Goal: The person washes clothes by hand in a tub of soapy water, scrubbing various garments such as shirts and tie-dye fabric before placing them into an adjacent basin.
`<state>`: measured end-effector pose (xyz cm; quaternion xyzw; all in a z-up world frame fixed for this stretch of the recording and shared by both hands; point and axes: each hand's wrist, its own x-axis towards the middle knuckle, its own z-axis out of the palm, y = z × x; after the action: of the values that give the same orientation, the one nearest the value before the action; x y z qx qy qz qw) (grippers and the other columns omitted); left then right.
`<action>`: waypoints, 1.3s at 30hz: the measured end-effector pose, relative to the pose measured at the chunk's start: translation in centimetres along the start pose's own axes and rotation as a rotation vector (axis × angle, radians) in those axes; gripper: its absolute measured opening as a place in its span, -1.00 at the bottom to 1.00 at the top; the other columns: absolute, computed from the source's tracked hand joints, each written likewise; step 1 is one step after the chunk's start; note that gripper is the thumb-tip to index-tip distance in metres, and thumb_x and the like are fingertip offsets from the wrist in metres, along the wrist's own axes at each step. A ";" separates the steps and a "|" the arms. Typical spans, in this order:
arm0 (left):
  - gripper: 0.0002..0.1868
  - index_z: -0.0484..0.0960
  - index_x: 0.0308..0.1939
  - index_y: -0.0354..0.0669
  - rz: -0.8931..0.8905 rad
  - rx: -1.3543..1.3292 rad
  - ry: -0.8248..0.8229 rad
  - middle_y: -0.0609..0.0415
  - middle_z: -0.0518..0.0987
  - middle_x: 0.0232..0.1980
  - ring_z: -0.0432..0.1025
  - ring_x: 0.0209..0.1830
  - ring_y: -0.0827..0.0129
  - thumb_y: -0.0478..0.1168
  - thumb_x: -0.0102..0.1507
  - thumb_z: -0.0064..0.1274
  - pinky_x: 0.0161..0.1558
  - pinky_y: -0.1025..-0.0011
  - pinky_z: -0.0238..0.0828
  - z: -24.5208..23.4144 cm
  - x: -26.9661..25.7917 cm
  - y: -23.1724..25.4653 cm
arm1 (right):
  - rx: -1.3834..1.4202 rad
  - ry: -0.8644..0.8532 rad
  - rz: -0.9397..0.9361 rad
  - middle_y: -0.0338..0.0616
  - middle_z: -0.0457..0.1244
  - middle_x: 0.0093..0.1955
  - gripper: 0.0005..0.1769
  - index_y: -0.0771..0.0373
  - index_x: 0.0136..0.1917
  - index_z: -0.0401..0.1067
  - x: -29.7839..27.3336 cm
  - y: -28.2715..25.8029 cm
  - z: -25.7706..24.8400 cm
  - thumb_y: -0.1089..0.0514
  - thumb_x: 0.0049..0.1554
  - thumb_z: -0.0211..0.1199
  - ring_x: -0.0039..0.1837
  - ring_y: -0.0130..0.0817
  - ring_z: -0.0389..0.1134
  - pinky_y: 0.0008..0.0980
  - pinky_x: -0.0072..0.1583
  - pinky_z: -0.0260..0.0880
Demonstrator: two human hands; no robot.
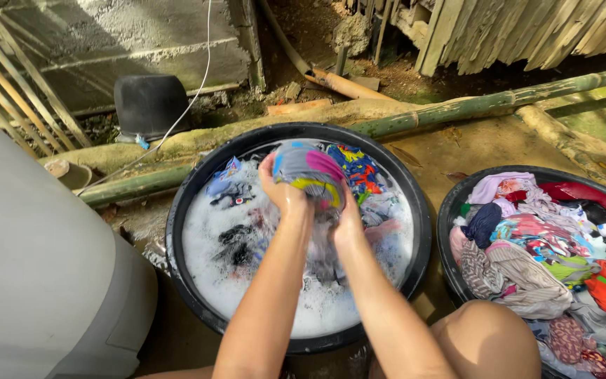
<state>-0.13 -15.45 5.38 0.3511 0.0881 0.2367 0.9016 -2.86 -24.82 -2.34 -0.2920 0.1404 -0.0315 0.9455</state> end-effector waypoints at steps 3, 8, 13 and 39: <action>-0.44 0.37 0.32 -0.14 0.173 0.240 -0.118 0.00 0.48 0.23 0.40 0.18 0.31 -0.41 0.23 0.05 0.24 0.34 0.36 -1.5 -2.0 -1.1 | 0.323 -0.056 0.042 -0.10 0.39 0.16 -0.29 0.10 0.17 0.50 -0.5 1.7 0.2 -0.46 0.03 0.14 0.21 -0.08 0.37 -0.01 0.26 0.35; -0.43 0.38 0.48 -0.05 0.344 1.126 -0.375 -0.11 0.44 0.30 0.39 0.31 0.10 -0.22 0.37 0.07 0.35 0.28 0.31 -10.2 -3.1 0.3 | 0.214 -0.235 0.017 -0.05 0.39 0.09 -0.45 0.22 0.15 0.48 1.7 -0.9 -0.2 -0.28 0.19 0.27 0.13 -0.10 0.42 -0.05 0.24 0.43; -0.15 0.16 0.48 0.07 -0.873 0.145 -0.420 -0.07 0.36 0.44 0.37 0.33 -0.02 0.24 0.18 0.01 0.14 -0.17 0.32 -12.6 -4.2 1.5 | -0.216 -0.364 0.192 -0.14 0.45 0.10 -0.52 0.12 0.20 0.57 2.0 -2.8 1.1 0.02 -0.01 0.35 0.09 -0.29 0.43 -0.28 0.22 0.41; -0.75 0.60 -0.28 -0.08 0.660 1.177 -1.381 -0.05 0.56 -0.20 0.51 -0.11 -0.03 -0.23 -0.04 0.21 -0.11 0.12 0.47 -7.4 -4.4 6.2 | -0.496 -0.715 0.583 -0.20 0.35 -0.05 -0.83 0.21 -0.01 0.47 8.0 5.7 -6.8 0.07 0.30 0.26 -0.01 -0.35 0.40 -0.30 0.02 0.46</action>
<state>-8.61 -9.21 4.03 0.8157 -0.4602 0.1376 0.3223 2.81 -24.93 -12.85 -0.4484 -0.1125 0.3690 0.8063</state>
